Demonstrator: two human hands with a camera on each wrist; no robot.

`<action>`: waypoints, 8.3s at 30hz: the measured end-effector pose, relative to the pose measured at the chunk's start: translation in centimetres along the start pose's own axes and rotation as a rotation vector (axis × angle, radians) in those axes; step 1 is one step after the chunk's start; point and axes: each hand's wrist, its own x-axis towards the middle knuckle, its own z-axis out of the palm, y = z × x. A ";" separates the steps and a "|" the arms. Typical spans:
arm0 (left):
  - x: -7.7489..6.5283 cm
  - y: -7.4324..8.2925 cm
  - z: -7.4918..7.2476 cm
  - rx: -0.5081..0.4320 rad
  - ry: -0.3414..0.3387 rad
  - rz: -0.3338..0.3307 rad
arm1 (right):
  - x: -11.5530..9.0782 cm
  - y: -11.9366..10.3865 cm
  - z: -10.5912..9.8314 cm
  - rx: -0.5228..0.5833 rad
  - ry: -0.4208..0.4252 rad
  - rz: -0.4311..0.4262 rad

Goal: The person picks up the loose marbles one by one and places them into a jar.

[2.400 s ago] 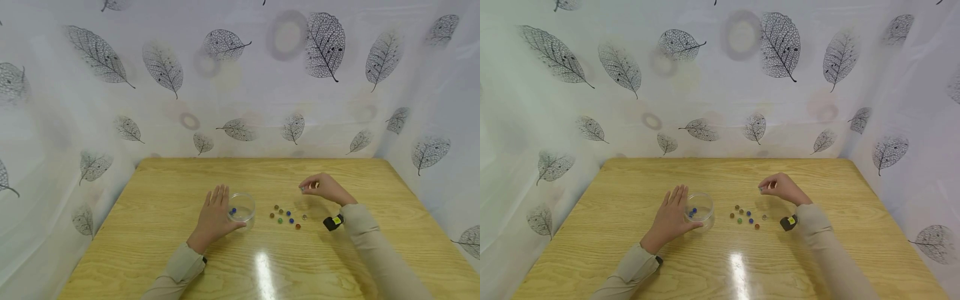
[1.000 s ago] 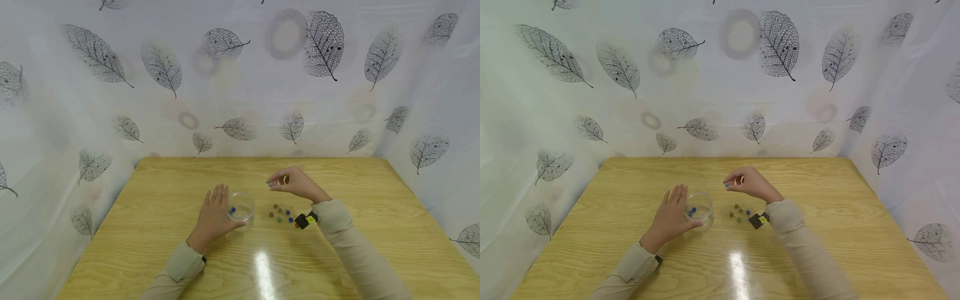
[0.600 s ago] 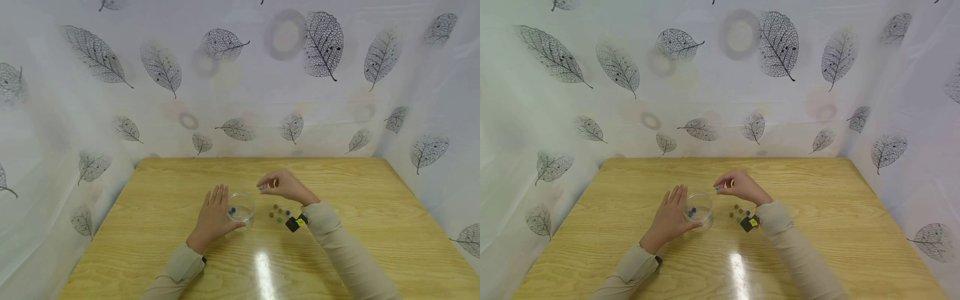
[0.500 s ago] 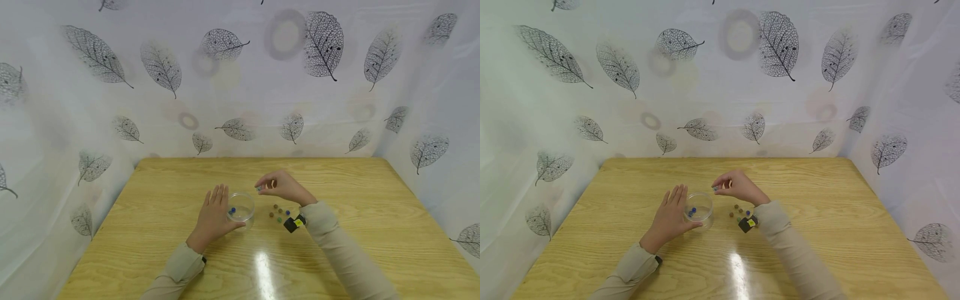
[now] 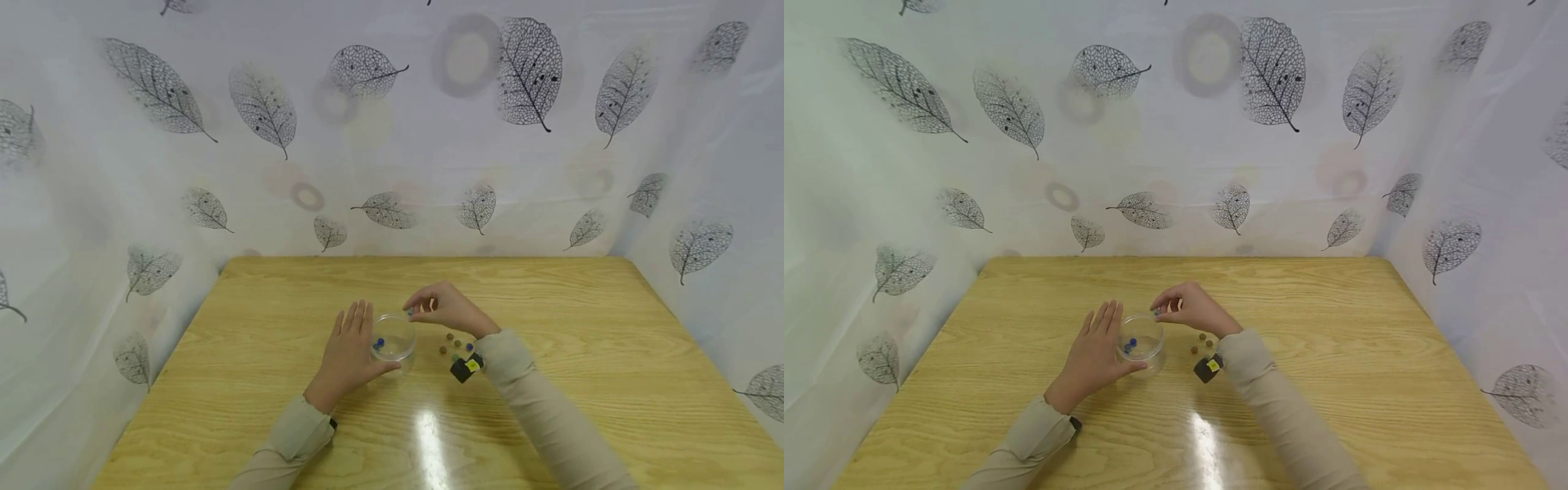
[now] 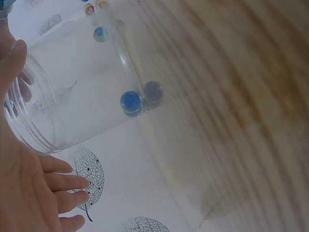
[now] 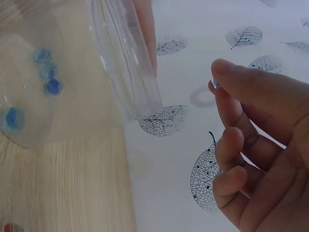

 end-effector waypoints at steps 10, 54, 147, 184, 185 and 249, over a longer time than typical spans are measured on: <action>0.0 0.0 0.0 -0.014 0.000 0.000 | 0.5 0.7 1.0 -0.003 -0.030 0.002; 0.0 0.2 0.2 -0.016 0.010 -0.016 | -0.5 1.4 0.6 0.014 -0.017 0.011; 0.0 0.2 -0.1 -0.044 0.005 -0.019 | -11.6 11.4 -4.2 0.014 -0.146 0.154; -0.1 0.5 -0.6 -0.049 -0.007 -0.029 | -11.3 11.5 -4.0 -0.036 -0.175 0.218; -0.1 0.4 -0.5 -0.047 -0.008 -0.029 | -11.3 11.5 -4.0 -0.035 -0.175 0.216; 0.0 0.5 -0.6 -0.062 -0.020 -0.034 | -9.1 4.1 -7.7 -0.103 0.117 0.092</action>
